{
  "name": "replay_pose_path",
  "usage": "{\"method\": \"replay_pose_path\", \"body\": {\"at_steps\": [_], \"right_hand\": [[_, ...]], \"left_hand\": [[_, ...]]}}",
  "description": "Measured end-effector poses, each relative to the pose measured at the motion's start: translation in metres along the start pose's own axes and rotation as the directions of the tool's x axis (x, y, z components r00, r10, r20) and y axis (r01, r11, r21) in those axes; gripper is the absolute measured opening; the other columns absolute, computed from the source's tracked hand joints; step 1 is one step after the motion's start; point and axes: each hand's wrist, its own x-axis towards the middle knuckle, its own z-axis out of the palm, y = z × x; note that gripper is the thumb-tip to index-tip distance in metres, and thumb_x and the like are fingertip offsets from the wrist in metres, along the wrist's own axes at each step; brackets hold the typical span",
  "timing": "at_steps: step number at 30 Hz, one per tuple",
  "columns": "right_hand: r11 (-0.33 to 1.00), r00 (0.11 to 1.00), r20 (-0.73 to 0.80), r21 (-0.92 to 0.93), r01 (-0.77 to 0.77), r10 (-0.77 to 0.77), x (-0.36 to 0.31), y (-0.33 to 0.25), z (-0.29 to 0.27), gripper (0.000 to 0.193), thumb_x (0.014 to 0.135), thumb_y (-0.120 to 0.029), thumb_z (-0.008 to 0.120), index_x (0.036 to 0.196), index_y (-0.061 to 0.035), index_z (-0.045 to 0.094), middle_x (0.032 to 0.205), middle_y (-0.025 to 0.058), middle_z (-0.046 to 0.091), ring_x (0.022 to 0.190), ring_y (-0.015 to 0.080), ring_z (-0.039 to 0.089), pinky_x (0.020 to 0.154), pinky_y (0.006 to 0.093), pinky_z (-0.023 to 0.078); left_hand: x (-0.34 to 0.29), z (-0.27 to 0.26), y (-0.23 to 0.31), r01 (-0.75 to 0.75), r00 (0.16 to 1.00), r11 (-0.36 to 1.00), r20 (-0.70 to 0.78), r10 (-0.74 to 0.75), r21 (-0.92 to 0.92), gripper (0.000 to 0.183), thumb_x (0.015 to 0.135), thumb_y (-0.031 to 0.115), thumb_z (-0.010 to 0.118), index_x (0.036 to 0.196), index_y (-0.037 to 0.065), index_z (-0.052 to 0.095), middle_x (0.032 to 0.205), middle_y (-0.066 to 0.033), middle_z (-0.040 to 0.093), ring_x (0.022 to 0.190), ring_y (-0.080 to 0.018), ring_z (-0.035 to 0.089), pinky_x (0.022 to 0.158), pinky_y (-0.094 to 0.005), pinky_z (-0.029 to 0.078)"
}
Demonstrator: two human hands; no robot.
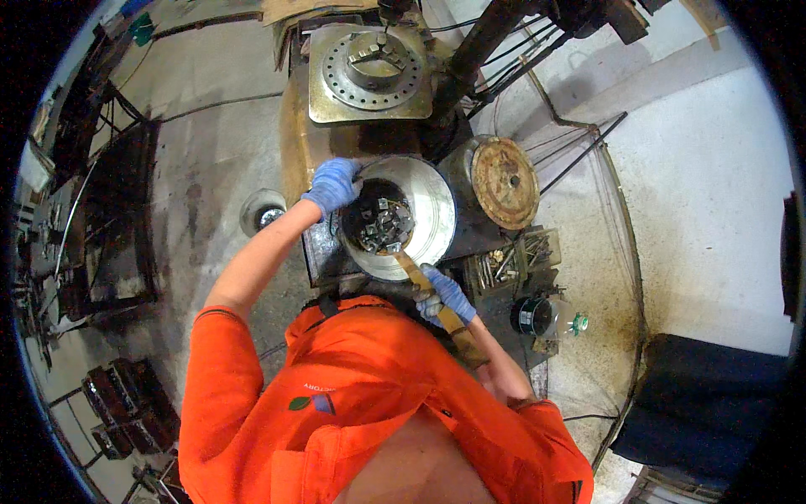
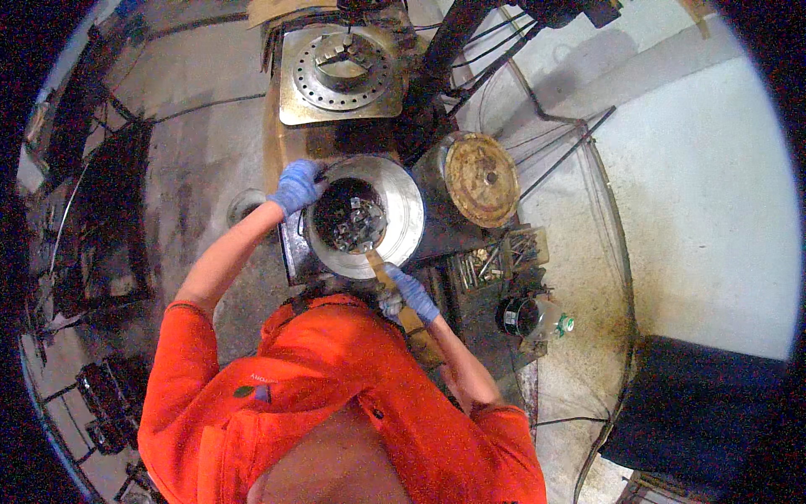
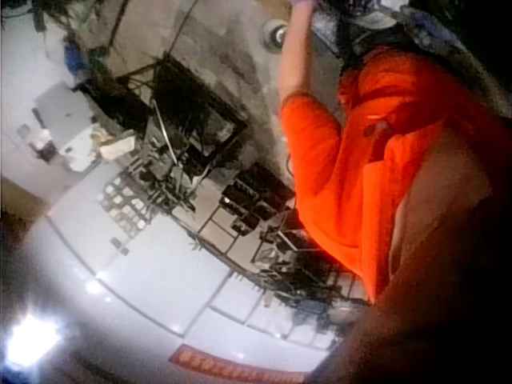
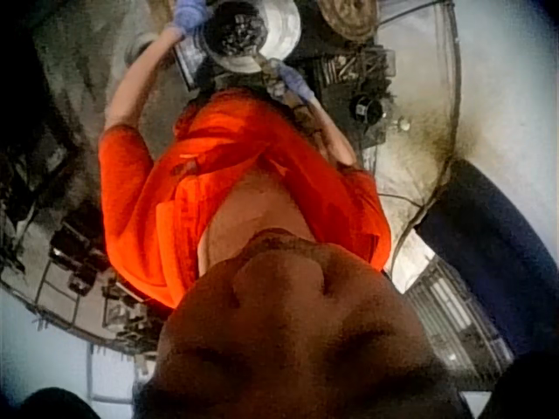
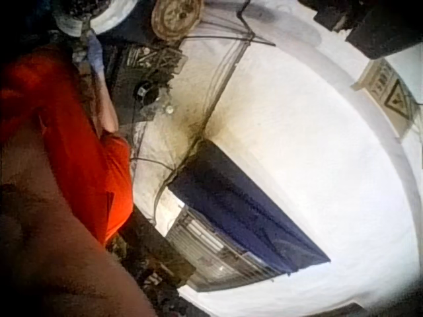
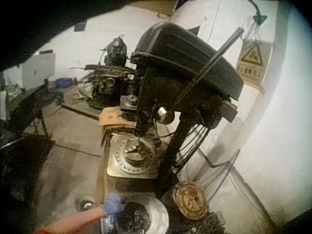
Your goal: The person picks up metal parts from a container by hand and places them into a machine, then uses a wooden-handled ladle to scoop parts out and move them between containers.
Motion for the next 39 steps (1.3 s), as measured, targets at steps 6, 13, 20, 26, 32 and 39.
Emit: {"method": "replay_pose_path", "body": {"at_steps": [6,13,20,26,32,39], "right_hand": [[0.995,0.999,0.045,-0.095,-0.006,0.010,-0.015,-0.004,0.010,0.043,0.085,-0.050,0.051,0.085,-0.0065,0.050,0.054,-0.0025,0.040,0.035,0.0054,0.029,0.030,0.0190,0.024],[0.989,0.981,0.170,0.090,-0.114,0.097,-0.062,-0.018,0.031,0.043,0.086,-0.050,0.049,0.088,-0.0064,0.052,0.056,-0.0031,0.041,0.036,0.0033,0.030,0.031,0.0165,0.020],[0.994,1.000,-0.010,0.114,-0.004,0.005,-0.112,-0.015,0.056,0.042,0.085,-0.045,0.054,0.094,-0.0043,0.052,0.057,-0.0021,0.044,0.036,0.0034,0.031,0.031,0.0156,0.022],[0.993,0.995,-0.071,0.093,0.075,-0.068,-0.112,0.004,0.042,0.047,0.082,-0.046,0.056,0.100,-0.0023,0.052,0.055,-0.0036,0.043,0.036,0.0041,0.031,0.032,0.0172,0.022],[0.993,0.997,-0.047,0.096,0.066,-0.061,-0.113,0.009,0.031,0.047,0.081,-0.044,0.059,0.100,-0.0004,0.054,0.054,-0.0031,0.043,0.036,0.0037,0.031,0.030,0.0172,0.022],[0.990,0.988,-0.062,0.005,0.141,-0.140,-0.103,0.016,0.006,0.044,0.080,-0.049,0.058,0.098,-0.0084,0.058,0.067,0.0007,0.056,0.041,0.0089,0.045,0.034,0.0203,0.034]], "left_hand": [[0.005,0.003,-0.019,0.046,0.999,0.999,-0.004,-0.046,-0.024,0.027,0.074,0.028,0.058,0.093,0.010,0.064,0.085,-0.0174,0.063,0.081,-0.0357,0.059,0.072,-0.0449,0.047],[0.013,0.013,-0.047,0.169,0.983,0.986,-0.076,-0.170,-0.011,0.030,0.081,0.035,0.053,0.094,0.010,0.062,0.087,-0.0175,0.062,0.083,-0.0357,0.059,0.074,-0.0450,0.046],[-0.002,0.016,-0.076,0.181,0.971,0.983,-0.165,-0.175,0.023,0.031,0.085,0.036,0.047,0.101,0.014,0.061,0.086,-0.0174,0.063,0.081,-0.0351,0.060,0.071,-0.0459,0.047],[0.002,0.017,-0.063,0.300,0.952,0.938,-0.118,-0.282,0.174,0.029,0.086,0.035,0.044,0.103,0.019,0.061,0.082,-0.0147,0.064,0.076,-0.0328,0.062,0.067,-0.0453,0.048],[0.005,0.020,-0.067,0.294,0.950,0.942,-0.156,-0.269,0.163,0.029,0.085,0.036,0.045,0.104,0.022,0.062,0.083,-0.0133,0.064,0.077,-0.0322,0.062,0.068,-0.0446,0.048],[0.003,0.007,-0.052,0.360,0.933,0.914,-0.093,-0.348,0.186,0.029,0.085,0.037,0.045,0.102,0.021,0.063,0.087,-0.0138,0.064,0.082,-0.0323,0.061,0.072,-0.0438,0.048]]}}
